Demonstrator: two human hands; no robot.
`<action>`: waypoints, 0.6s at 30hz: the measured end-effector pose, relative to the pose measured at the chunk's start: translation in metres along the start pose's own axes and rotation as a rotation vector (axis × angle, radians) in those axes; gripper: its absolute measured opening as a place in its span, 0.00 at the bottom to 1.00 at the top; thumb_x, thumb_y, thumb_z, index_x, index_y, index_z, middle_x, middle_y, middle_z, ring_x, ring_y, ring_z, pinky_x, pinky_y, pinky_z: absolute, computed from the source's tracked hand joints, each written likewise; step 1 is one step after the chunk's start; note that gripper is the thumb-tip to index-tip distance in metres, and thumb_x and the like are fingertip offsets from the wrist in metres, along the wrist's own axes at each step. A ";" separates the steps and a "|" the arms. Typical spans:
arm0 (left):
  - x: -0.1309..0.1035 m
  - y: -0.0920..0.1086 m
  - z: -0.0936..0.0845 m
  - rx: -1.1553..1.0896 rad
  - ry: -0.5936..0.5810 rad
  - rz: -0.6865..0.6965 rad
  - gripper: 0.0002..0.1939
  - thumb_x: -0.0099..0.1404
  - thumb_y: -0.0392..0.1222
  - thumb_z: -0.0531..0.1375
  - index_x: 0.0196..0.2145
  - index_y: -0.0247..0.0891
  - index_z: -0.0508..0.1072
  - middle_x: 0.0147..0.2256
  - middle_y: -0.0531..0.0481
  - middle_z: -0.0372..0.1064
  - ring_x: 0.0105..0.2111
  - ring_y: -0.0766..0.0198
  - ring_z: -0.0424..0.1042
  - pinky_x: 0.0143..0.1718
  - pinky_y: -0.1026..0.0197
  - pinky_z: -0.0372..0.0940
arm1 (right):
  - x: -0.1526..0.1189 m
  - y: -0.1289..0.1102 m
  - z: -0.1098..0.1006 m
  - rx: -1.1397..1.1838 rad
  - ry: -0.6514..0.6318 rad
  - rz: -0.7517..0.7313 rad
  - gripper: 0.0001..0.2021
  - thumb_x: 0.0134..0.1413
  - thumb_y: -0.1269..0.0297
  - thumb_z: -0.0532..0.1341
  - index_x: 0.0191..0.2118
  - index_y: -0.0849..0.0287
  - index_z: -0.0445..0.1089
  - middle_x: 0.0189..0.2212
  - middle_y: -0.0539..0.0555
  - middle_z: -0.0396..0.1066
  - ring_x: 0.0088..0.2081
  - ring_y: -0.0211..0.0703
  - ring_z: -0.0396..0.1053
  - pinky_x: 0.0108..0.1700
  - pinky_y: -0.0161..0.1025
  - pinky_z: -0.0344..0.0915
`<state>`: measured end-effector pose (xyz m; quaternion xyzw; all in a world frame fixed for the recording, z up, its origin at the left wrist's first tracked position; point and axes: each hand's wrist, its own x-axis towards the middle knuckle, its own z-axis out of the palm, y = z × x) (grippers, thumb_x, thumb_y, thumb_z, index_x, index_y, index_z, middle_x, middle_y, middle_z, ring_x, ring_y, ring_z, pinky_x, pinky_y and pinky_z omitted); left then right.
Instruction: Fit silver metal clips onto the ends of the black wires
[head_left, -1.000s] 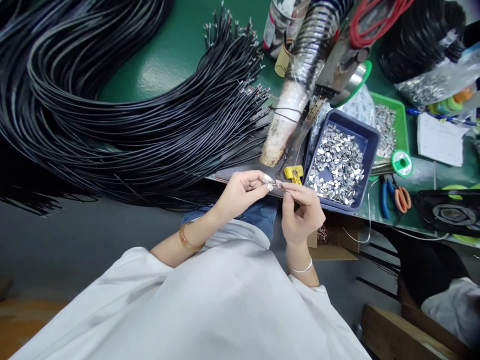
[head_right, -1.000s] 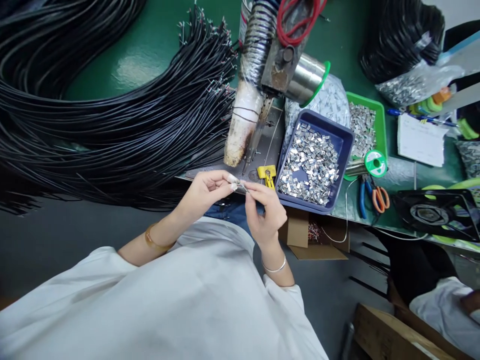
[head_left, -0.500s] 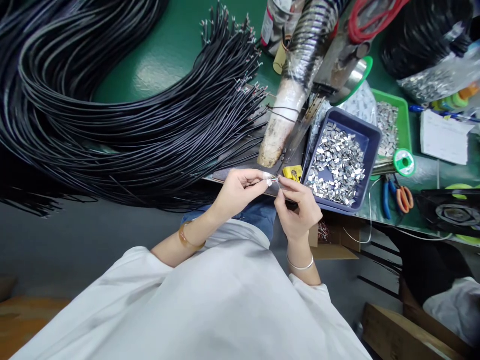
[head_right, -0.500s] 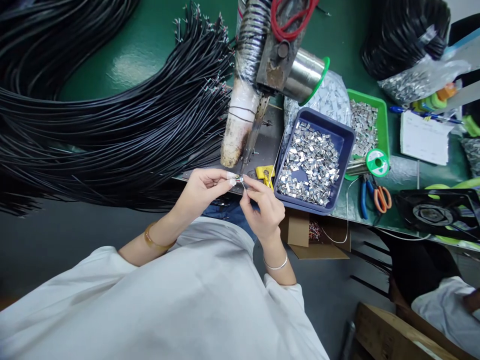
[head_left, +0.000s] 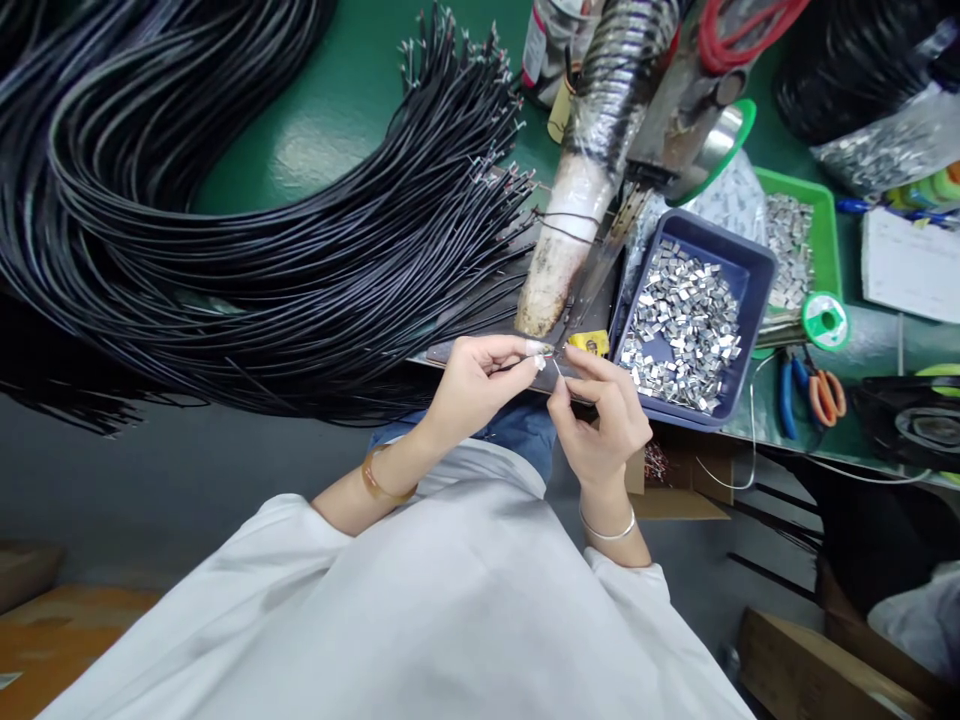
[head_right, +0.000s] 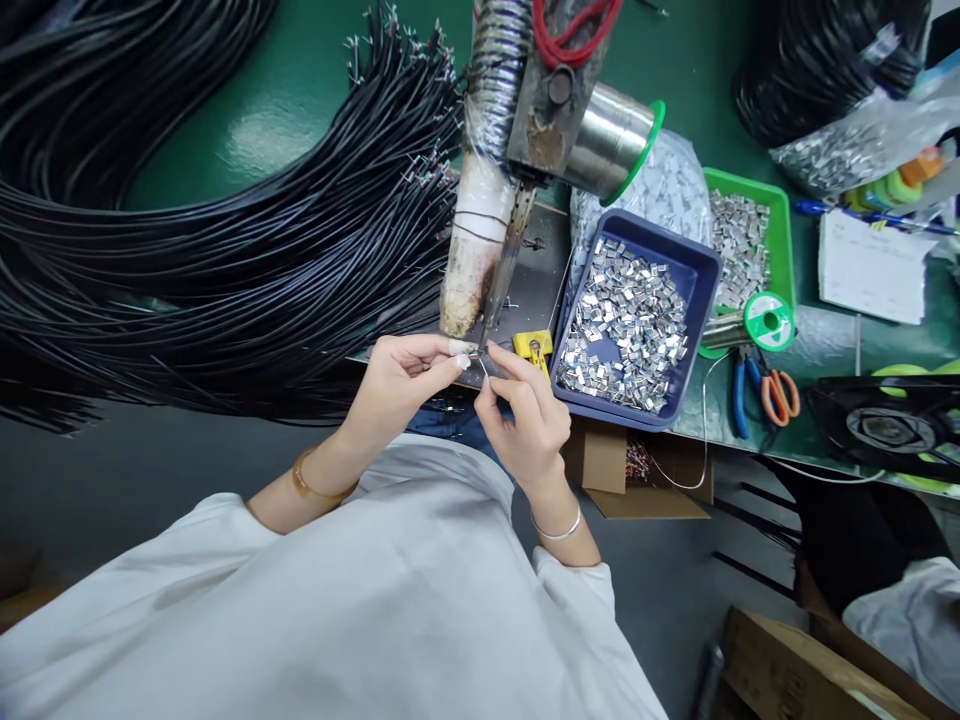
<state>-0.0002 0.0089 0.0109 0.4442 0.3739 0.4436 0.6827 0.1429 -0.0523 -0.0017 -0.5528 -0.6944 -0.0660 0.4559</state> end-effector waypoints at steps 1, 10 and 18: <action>0.000 0.000 0.000 0.008 0.002 -0.003 0.03 0.54 0.36 0.68 0.27 0.33 0.81 0.21 0.54 0.70 0.22 0.73 0.63 0.25 0.69 0.61 | 0.000 -0.001 0.000 -0.011 -0.007 0.002 0.09 0.56 0.75 0.64 0.38 0.52 0.67 0.46 0.54 0.79 0.45 0.43 0.80 0.44 0.40 0.80; 0.000 -0.001 0.001 0.049 0.000 -0.021 0.04 0.53 0.37 0.67 0.26 0.33 0.80 0.25 0.51 0.75 0.24 0.71 0.67 0.28 0.68 0.64 | -0.003 0.002 -0.001 0.052 -0.001 0.064 0.09 0.56 0.74 0.64 0.39 0.52 0.69 0.45 0.53 0.79 0.44 0.43 0.79 0.42 0.39 0.80; -0.002 -0.001 0.002 0.149 0.012 0.028 0.05 0.54 0.37 0.65 0.28 0.32 0.79 0.19 0.56 0.62 0.20 0.74 0.55 0.21 0.69 0.49 | -0.001 -0.001 -0.003 0.080 -0.009 0.092 0.10 0.55 0.75 0.65 0.40 0.53 0.72 0.45 0.53 0.78 0.44 0.42 0.79 0.43 0.41 0.81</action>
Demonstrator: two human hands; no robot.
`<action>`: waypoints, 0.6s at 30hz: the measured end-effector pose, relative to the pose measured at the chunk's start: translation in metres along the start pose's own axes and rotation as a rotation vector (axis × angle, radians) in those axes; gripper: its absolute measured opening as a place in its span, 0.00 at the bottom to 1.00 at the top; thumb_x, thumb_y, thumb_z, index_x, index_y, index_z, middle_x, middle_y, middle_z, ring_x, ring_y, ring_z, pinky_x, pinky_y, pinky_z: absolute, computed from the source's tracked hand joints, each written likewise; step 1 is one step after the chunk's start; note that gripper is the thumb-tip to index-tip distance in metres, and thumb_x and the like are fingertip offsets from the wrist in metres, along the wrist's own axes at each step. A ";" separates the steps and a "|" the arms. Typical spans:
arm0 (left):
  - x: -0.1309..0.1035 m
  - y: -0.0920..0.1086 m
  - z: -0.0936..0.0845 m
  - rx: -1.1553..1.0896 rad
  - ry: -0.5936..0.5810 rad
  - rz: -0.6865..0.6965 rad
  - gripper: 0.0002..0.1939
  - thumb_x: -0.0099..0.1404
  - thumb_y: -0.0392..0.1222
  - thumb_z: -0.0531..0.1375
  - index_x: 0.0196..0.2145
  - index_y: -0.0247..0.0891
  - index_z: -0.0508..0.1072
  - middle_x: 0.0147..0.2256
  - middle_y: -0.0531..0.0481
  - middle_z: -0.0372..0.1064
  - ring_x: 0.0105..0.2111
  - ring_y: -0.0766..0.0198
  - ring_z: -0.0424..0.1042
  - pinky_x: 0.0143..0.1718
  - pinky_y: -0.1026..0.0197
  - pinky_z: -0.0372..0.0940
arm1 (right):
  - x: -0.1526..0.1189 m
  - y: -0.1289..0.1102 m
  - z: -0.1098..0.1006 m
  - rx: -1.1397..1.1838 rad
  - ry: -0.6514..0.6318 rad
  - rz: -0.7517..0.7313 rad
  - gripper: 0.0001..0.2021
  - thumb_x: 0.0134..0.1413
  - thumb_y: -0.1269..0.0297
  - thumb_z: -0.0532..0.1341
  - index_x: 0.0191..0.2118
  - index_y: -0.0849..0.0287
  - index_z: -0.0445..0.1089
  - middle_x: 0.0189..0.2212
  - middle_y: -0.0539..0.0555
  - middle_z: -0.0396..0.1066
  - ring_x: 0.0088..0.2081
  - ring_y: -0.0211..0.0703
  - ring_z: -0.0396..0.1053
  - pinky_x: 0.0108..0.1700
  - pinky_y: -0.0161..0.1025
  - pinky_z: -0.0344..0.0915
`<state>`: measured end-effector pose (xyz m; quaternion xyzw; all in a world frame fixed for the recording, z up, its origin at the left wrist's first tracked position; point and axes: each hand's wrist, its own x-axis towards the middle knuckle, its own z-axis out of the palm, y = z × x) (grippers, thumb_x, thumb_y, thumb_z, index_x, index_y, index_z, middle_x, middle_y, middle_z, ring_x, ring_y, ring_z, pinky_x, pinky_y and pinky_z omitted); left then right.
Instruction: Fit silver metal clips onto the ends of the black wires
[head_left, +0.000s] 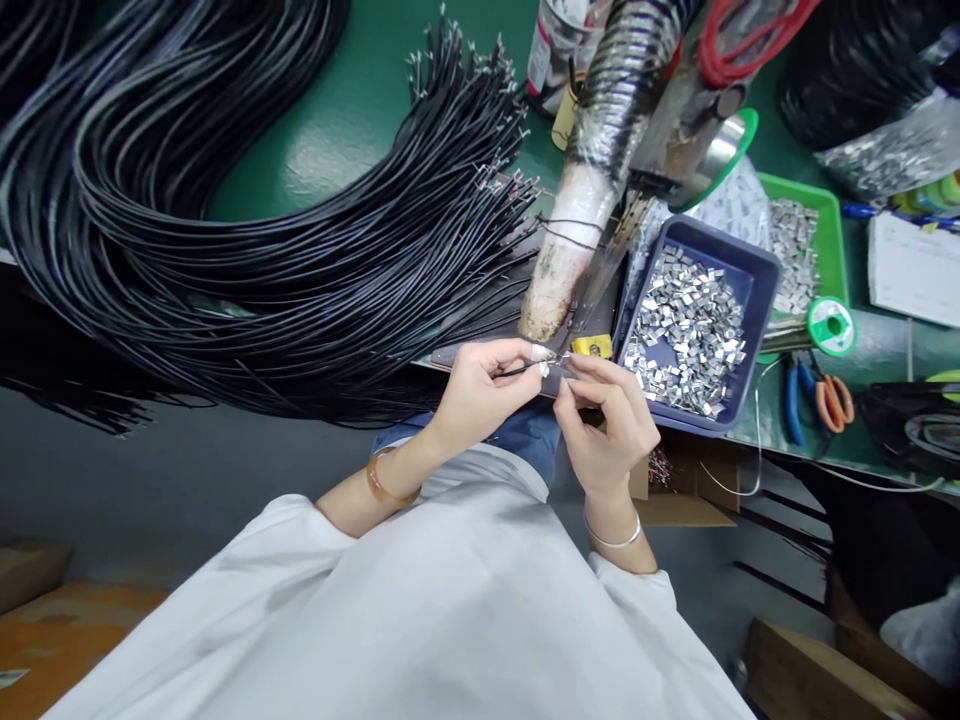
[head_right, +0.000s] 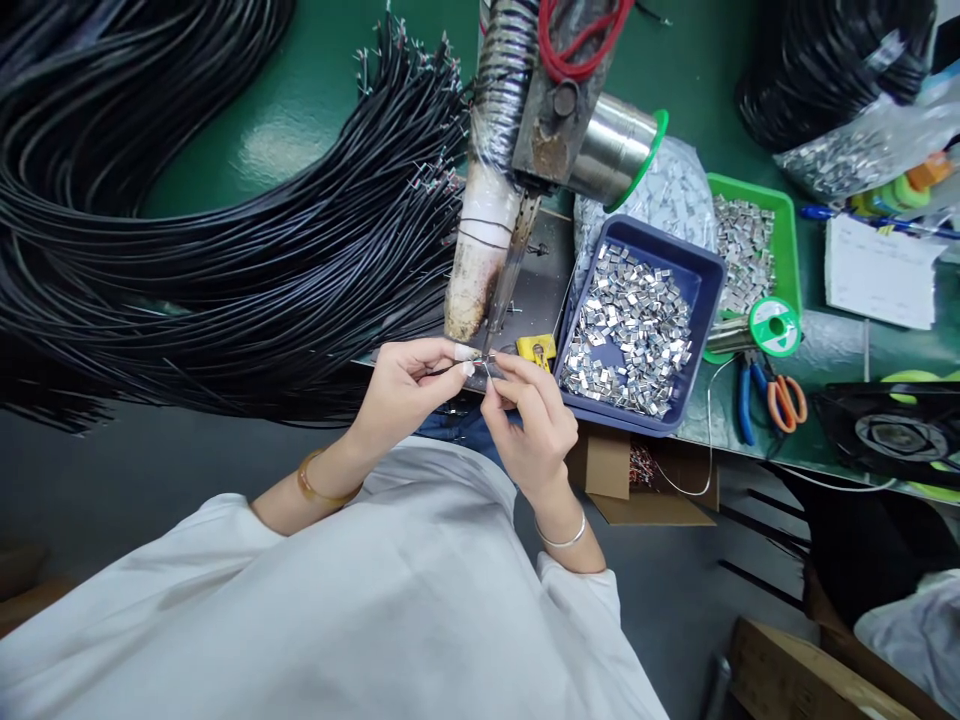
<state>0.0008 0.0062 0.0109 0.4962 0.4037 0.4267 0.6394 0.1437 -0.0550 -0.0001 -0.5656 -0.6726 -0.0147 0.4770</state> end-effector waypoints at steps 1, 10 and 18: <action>0.000 0.000 0.000 0.004 -0.005 0.002 0.05 0.54 0.37 0.65 0.28 0.32 0.79 0.18 0.56 0.60 0.20 0.74 0.53 0.21 0.68 0.47 | 0.000 -0.001 0.000 0.001 -0.001 -0.001 0.10 0.55 0.75 0.65 0.40 0.53 0.72 0.45 0.53 0.78 0.44 0.43 0.79 0.44 0.41 0.81; 0.001 -0.004 -0.002 0.024 -0.039 0.000 0.04 0.55 0.37 0.64 0.28 0.33 0.75 0.18 0.60 0.49 0.20 0.74 0.46 0.21 0.66 0.41 | -0.001 0.002 0.000 0.016 -0.010 0.013 0.08 0.56 0.73 0.64 0.39 0.53 0.72 0.44 0.53 0.79 0.43 0.43 0.79 0.42 0.42 0.80; -0.001 -0.004 -0.001 0.022 -0.049 0.004 0.05 0.57 0.39 0.64 0.29 0.33 0.74 0.18 0.60 0.47 0.19 0.74 0.45 0.20 0.66 0.41 | 0.001 -0.002 -0.002 0.023 -0.004 0.013 0.10 0.54 0.76 0.65 0.39 0.53 0.73 0.43 0.54 0.78 0.43 0.42 0.78 0.44 0.41 0.80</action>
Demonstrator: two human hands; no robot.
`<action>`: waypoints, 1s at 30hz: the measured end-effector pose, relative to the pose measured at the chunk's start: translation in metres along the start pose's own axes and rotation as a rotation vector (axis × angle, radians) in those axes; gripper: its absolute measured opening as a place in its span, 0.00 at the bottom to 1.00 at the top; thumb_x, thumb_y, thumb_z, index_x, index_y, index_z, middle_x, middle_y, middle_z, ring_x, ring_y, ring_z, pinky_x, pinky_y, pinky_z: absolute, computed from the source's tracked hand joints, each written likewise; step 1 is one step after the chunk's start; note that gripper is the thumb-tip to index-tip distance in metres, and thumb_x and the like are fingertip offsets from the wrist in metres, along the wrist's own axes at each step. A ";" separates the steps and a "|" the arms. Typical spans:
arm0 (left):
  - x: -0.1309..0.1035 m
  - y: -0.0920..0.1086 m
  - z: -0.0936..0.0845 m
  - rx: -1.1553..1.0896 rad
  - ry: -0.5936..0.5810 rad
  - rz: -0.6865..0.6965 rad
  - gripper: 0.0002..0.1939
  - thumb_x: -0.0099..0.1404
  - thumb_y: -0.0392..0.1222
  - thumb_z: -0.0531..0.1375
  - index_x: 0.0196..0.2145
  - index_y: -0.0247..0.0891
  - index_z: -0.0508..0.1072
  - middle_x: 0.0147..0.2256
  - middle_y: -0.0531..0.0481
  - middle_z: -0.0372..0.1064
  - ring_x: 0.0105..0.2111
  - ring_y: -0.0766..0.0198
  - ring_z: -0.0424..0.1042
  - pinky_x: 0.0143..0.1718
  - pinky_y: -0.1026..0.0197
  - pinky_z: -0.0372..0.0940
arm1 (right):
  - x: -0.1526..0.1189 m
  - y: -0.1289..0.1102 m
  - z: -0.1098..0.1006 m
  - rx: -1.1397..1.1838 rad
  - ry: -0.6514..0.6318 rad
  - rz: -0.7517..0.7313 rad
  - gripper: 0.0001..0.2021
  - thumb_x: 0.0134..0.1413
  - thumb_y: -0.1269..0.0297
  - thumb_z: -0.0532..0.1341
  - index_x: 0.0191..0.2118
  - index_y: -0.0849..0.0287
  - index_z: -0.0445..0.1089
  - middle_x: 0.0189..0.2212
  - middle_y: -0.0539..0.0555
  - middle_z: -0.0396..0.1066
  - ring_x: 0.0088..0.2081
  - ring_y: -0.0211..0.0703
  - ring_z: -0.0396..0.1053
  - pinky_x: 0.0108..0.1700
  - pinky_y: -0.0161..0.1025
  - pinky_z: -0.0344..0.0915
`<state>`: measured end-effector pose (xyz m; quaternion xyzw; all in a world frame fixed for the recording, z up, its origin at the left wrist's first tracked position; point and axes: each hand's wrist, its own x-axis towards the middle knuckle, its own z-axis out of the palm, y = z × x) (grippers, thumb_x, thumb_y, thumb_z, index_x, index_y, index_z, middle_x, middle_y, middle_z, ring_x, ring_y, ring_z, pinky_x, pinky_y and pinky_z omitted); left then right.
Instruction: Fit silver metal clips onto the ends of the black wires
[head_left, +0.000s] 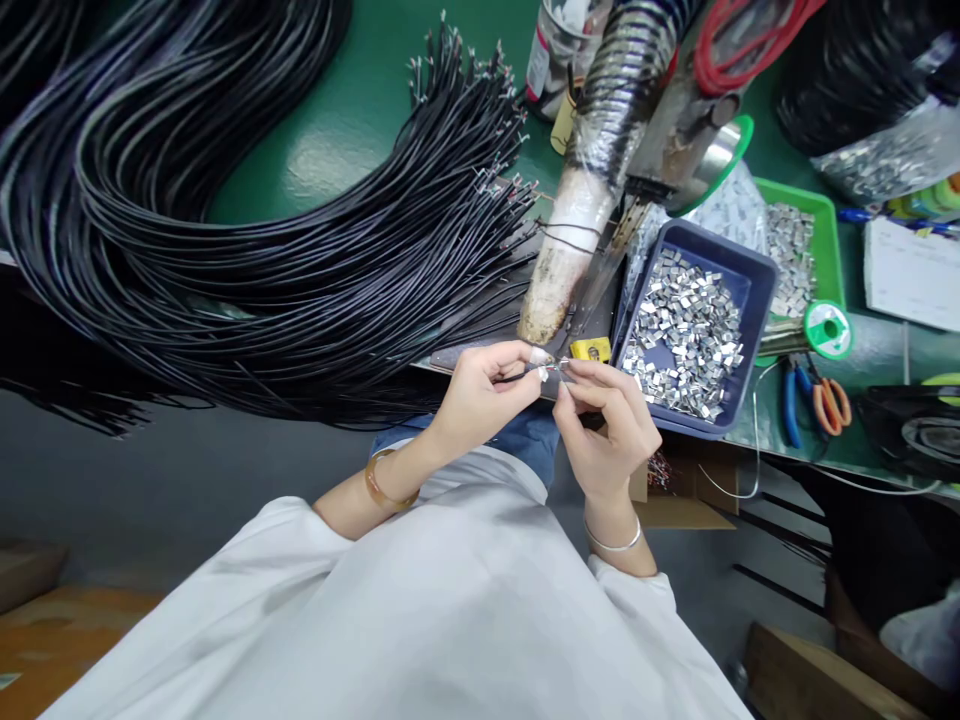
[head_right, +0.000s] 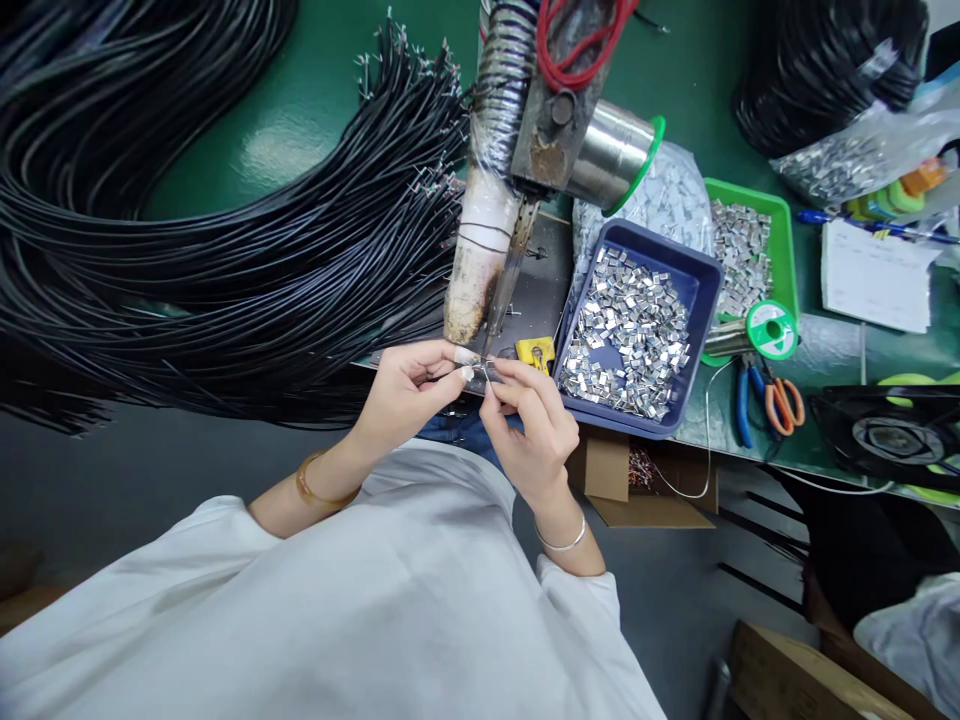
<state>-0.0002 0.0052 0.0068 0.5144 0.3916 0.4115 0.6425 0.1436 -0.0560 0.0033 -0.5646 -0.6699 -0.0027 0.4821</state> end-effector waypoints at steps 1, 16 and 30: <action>0.000 0.000 0.000 0.005 -0.006 0.003 0.05 0.57 0.38 0.64 0.29 0.33 0.74 0.18 0.60 0.46 0.19 0.74 0.44 0.20 0.66 0.40 | 0.000 0.000 0.000 0.005 0.005 0.000 0.10 0.54 0.76 0.65 0.39 0.54 0.72 0.43 0.54 0.79 0.43 0.42 0.78 0.44 0.41 0.80; -0.003 -0.007 -0.001 0.096 0.002 0.108 0.06 0.60 0.35 0.61 0.30 0.31 0.79 0.19 0.58 0.51 0.20 0.74 0.47 0.20 0.67 0.43 | -0.001 0.004 0.002 -0.032 0.000 -0.006 0.10 0.53 0.77 0.66 0.39 0.55 0.73 0.41 0.53 0.79 0.42 0.41 0.78 0.42 0.38 0.77; -0.001 0.000 -0.003 0.080 0.029 0.082 0.06 0.56 0.35 0.63 0.29 0.30 0.80 0.18 0.58 0.54 0.19 0.75 0.49 0.19 0.69 0.44 | 0.004 -0.001 0.003 -0.005 -0.008 -0.002 0.08 0.54 0.77 0.65 0.36 0.55 0.70 0.42 0.54 0.78 0.42 0.41 0.78 0.42 0.40 0.79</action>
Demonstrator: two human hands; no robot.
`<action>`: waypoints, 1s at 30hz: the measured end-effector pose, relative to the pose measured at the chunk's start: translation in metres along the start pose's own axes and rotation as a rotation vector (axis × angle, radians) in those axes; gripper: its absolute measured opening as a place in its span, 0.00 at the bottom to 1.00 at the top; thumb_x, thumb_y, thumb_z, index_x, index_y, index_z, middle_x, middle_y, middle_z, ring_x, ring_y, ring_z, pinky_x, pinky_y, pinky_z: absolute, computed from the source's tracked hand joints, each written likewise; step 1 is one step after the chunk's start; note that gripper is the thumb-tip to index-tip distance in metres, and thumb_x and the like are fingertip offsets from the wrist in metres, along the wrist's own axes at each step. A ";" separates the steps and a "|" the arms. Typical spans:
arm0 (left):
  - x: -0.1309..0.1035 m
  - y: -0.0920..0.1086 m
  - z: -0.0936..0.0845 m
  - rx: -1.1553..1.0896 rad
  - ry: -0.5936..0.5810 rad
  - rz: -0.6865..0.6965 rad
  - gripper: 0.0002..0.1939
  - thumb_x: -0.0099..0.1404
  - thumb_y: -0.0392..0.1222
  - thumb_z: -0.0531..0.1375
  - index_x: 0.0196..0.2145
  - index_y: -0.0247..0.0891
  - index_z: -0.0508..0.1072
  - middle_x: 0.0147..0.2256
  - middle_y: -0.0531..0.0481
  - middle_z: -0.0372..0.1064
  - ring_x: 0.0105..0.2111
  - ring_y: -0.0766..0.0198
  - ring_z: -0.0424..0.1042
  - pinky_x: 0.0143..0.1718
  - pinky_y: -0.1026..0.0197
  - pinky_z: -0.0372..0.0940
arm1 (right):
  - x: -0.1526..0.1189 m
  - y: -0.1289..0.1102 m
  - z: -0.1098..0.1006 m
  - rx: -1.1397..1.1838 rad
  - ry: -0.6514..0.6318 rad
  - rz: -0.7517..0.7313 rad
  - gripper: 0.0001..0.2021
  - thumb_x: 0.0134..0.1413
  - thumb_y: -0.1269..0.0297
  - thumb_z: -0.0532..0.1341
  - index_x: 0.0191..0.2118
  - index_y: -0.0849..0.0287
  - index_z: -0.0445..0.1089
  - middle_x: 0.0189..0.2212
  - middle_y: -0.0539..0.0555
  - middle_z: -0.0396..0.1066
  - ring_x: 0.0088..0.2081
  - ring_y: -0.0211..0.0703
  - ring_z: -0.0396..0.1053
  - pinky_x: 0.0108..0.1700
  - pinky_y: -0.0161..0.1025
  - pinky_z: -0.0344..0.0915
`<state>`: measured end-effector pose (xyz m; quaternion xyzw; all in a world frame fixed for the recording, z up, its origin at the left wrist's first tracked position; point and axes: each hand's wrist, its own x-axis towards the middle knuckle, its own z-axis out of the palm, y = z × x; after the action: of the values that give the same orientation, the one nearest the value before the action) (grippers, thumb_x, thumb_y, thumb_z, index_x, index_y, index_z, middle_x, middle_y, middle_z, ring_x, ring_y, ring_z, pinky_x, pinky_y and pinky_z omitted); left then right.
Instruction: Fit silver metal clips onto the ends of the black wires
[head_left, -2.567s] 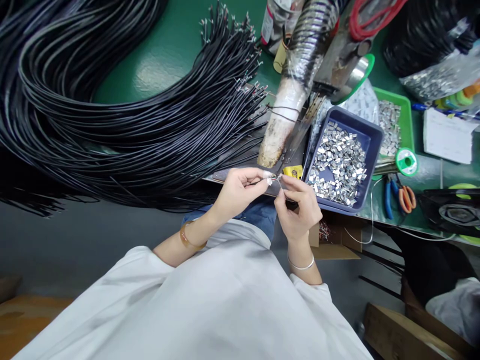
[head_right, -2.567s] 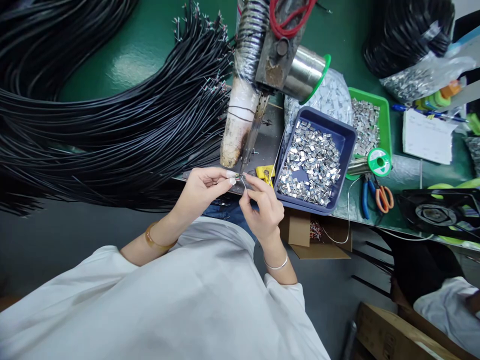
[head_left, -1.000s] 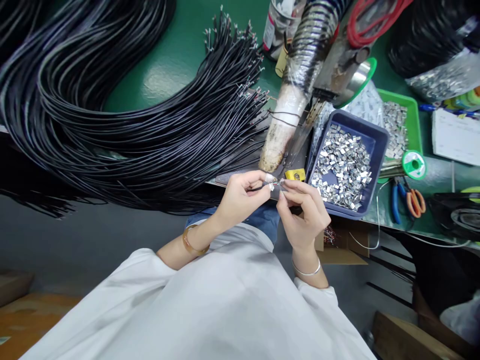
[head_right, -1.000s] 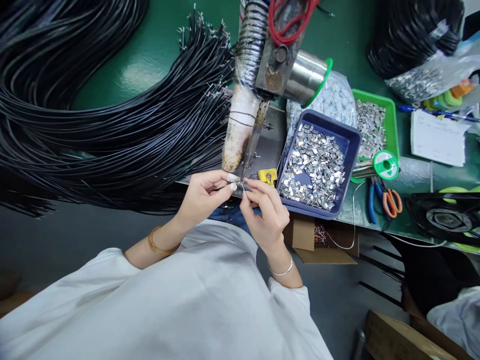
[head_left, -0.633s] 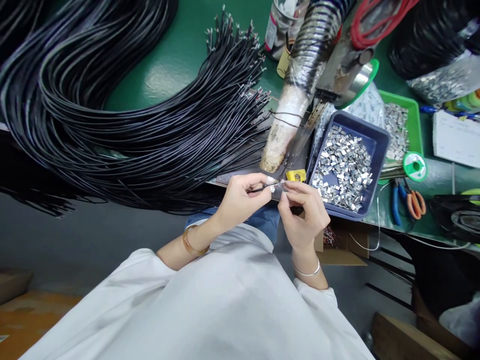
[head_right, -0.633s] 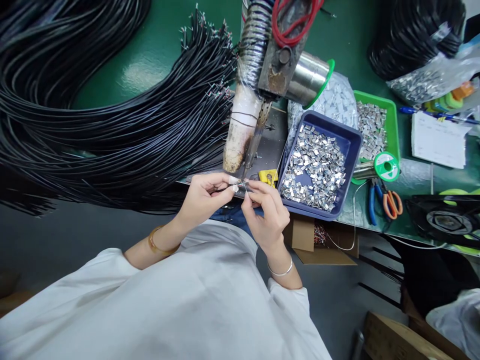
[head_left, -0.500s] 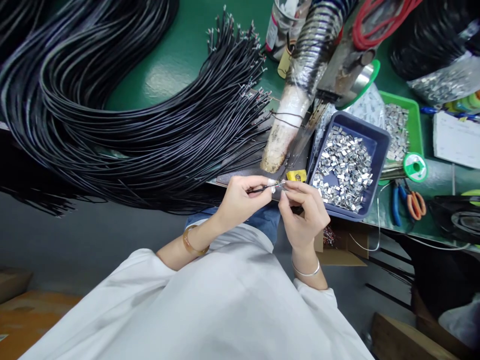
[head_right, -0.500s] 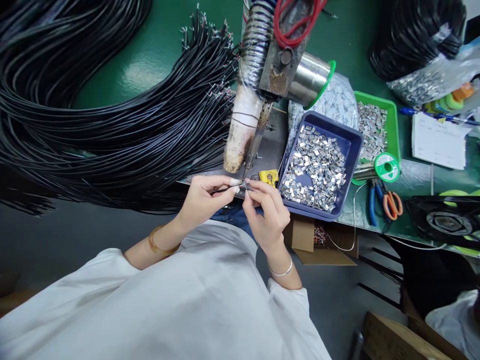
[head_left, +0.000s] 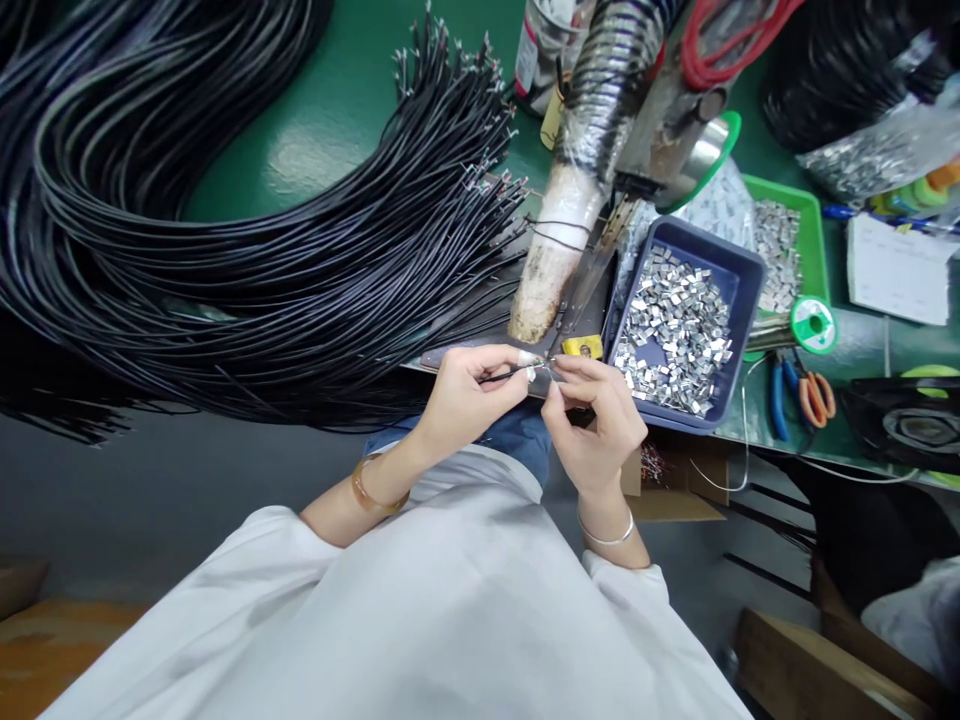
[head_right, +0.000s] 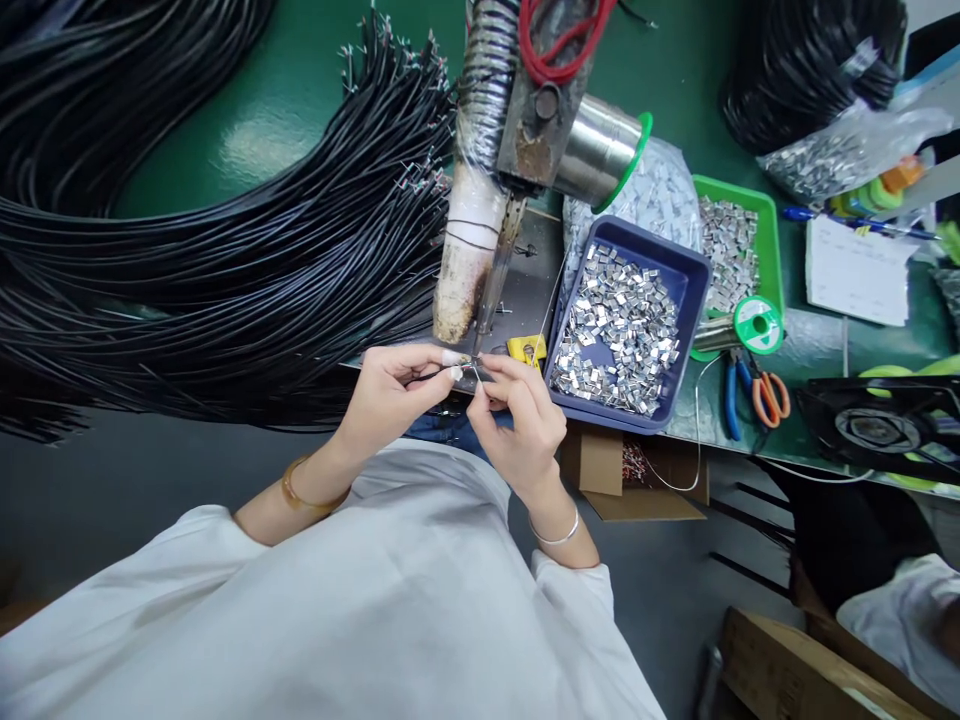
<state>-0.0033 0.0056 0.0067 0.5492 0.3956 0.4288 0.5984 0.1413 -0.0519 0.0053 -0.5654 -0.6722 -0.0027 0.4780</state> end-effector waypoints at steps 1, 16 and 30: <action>0.000 -0.001 0.000 0.009 -0.001 0.008 0.06 0.56 0.34 0.62 0.29 0.30 0.80 0.18 0.58 0.53 0.19 0.75 0.48 0.19 0.69 0.44 | 0.000 0.000 0.000 0.006 -0.003 0.004 0.08 0.54 0.76 0.65 0.36 0.55 0.70 0.41 0.54 0.78 0.42 0.41 0.78 0.42 0.40 0.79; -0.002 0.000 0.001 0.017 -0.018 0.013 0.05 0.57 0.33 0.61 0.30 0.31 0.79 0.18 0.60 0.49 0.19 0.75 0.45 0.19 0.68 0.42 | -0.002 0.000 -0.001 0.014 0.015 0.002 0.09 0.53 0.77 0.65 0.35 0.55 0.69 0.41 0.54 0.79 0.42 0.41 0.78 0.42 0.40 0.78; -0.003 -0.003 0.002 0.068 -0.001 0.121 0.08 0.58 0.33 0.62 0.33 0.32 0.82 0.18 0.59 0.53 0.19 0.75 0.47 0.19 0.69 0.43 | -0.002 0.002 0.000 -0.027 0.018 -0.016 0.12 0.54 0.78 0.66 0.41 0.54 0.74 0.43 0.52 0.78 0.42 0.40 0.78 0.42 0.37 0.78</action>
<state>-0.0017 0.0021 0.0038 0.5924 0.3757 0.4500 0.5527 0.1432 -0.0531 0.0028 -0.5662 -0.6724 -0.0205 0.4763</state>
